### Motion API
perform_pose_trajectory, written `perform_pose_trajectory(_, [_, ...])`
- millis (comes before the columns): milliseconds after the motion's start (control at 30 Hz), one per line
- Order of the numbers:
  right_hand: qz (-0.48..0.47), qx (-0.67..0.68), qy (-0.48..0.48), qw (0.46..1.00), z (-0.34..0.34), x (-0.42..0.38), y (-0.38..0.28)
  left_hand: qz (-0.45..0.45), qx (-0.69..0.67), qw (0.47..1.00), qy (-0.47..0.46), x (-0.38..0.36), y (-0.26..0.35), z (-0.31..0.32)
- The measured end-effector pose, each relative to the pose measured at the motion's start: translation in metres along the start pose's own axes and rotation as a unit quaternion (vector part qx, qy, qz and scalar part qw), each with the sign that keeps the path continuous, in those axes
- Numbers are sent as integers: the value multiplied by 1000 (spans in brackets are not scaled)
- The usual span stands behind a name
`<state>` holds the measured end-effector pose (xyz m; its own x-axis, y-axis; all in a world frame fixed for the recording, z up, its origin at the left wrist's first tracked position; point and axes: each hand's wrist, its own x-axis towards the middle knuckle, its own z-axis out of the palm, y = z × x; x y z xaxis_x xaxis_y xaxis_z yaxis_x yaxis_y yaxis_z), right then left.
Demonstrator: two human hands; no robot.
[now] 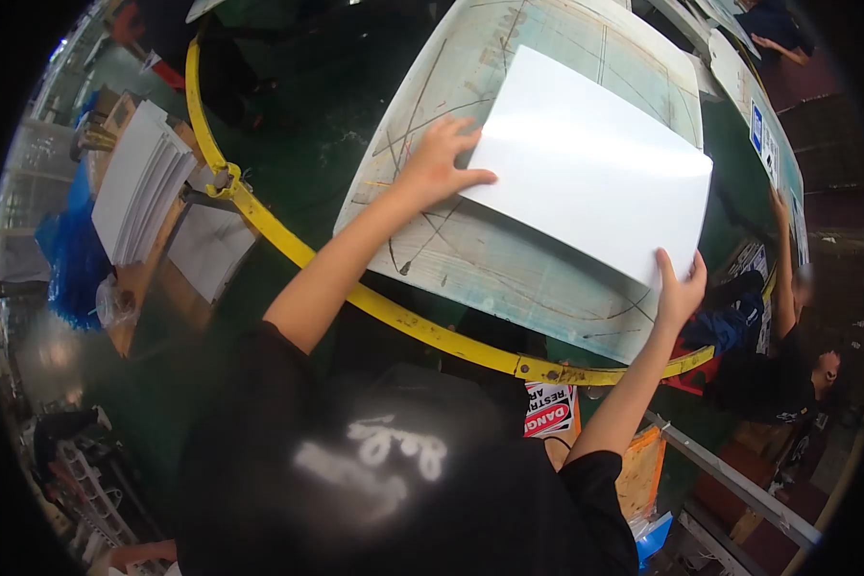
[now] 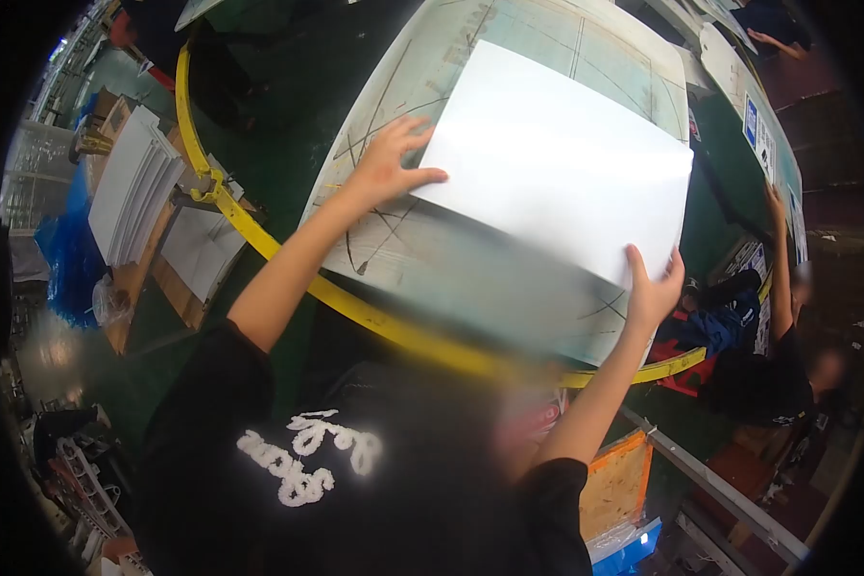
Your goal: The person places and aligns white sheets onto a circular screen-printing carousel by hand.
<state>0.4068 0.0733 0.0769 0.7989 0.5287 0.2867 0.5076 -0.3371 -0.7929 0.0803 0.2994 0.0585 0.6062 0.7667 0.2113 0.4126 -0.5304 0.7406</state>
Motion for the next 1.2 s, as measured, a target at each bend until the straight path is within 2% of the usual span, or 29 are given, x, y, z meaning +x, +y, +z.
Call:
perform_pose_trajectory(33, [-5,-63,1,998,10,4,1,14,74,997,10,4,-18,5])
perform_pose_trajectory(67, [-17,-78,4,997,18,6,3,22,67,997,15,6,-28,4])
perform_pose_trajectory(167, [-40,-106,2,994,37,11,9,14,173,984,34,6,-38,6])
perform_pose_trajectory(667, [5,-118,-36,992,43,1,28,-11,220,975,26,2,-32,7])
perform_pose_trajectory(1000, [43,-143,-58,987,45,-2,33,-83,261,962,16,1,-6,5])
perform_pose_trajectory(1200, [35,-147,-68,986,45,-1,33,-76,279,957,13,-2,-1,5])
